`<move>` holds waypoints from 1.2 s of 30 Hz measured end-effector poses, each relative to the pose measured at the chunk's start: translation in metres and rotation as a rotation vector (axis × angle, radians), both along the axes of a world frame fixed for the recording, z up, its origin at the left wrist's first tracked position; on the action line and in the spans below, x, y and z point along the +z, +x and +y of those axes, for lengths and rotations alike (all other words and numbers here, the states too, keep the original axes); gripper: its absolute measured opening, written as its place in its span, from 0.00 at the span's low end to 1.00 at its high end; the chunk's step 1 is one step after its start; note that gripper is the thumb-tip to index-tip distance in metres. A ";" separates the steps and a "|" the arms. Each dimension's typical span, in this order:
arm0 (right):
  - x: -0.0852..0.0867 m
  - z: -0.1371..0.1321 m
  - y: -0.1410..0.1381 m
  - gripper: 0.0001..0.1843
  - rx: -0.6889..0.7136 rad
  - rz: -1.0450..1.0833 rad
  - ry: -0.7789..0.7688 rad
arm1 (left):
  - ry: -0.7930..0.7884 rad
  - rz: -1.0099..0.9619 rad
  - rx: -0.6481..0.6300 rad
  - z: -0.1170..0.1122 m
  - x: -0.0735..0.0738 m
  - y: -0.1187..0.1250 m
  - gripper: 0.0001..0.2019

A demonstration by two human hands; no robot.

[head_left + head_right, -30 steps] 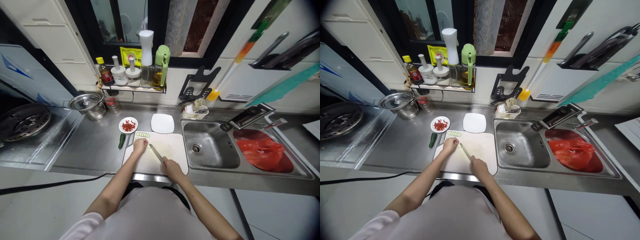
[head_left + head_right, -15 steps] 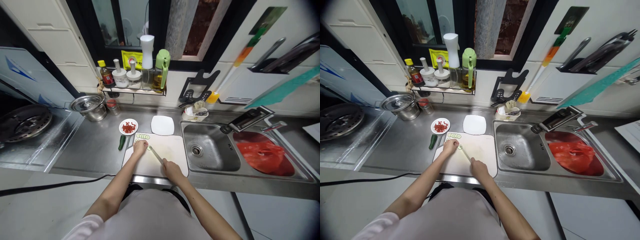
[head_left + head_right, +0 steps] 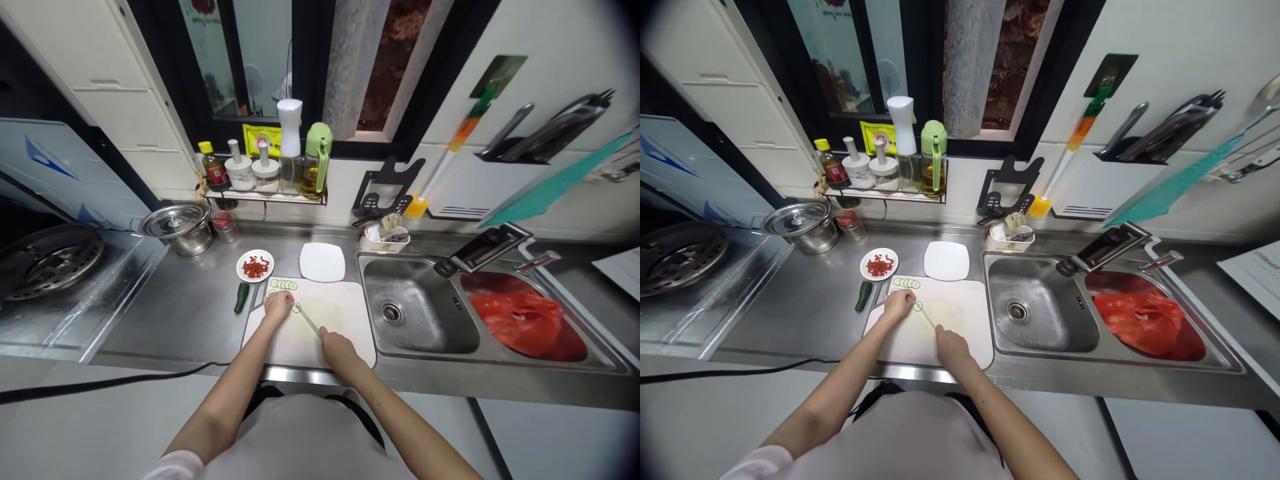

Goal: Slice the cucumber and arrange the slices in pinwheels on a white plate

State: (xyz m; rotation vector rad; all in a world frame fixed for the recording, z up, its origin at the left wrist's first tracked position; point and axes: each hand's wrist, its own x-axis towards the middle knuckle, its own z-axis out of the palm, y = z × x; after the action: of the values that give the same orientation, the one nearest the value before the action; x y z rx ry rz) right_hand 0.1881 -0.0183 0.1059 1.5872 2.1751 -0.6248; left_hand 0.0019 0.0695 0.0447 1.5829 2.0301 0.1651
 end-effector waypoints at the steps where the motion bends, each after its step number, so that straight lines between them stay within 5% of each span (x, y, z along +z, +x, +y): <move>1: 0.001 0.000 -0.001 0.20 -0.002 -0.001 -0.003 | -0.005 0.006 0.005 0.000 0.000 0.001 0.07; 20: -0.001 -0.003 -0.002 0.20 -0.032 0.027 -0.010 | -0.009 -0.007 0.029 -0.002 0.006 0.002 0.07; 36: -0.011 -0.012 0.003 0.16 -0.027 0.024 0.022 | 0.019 -0.043 0.076 -0.014 -0.004 0.001 0.12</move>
State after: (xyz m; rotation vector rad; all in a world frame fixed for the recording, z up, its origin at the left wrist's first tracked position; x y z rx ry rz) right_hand 0.1911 -0.0306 0.0945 1.6315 2.1884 -0.6337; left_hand 0.0030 0.0552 0.0404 1.5019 2.0626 0.2459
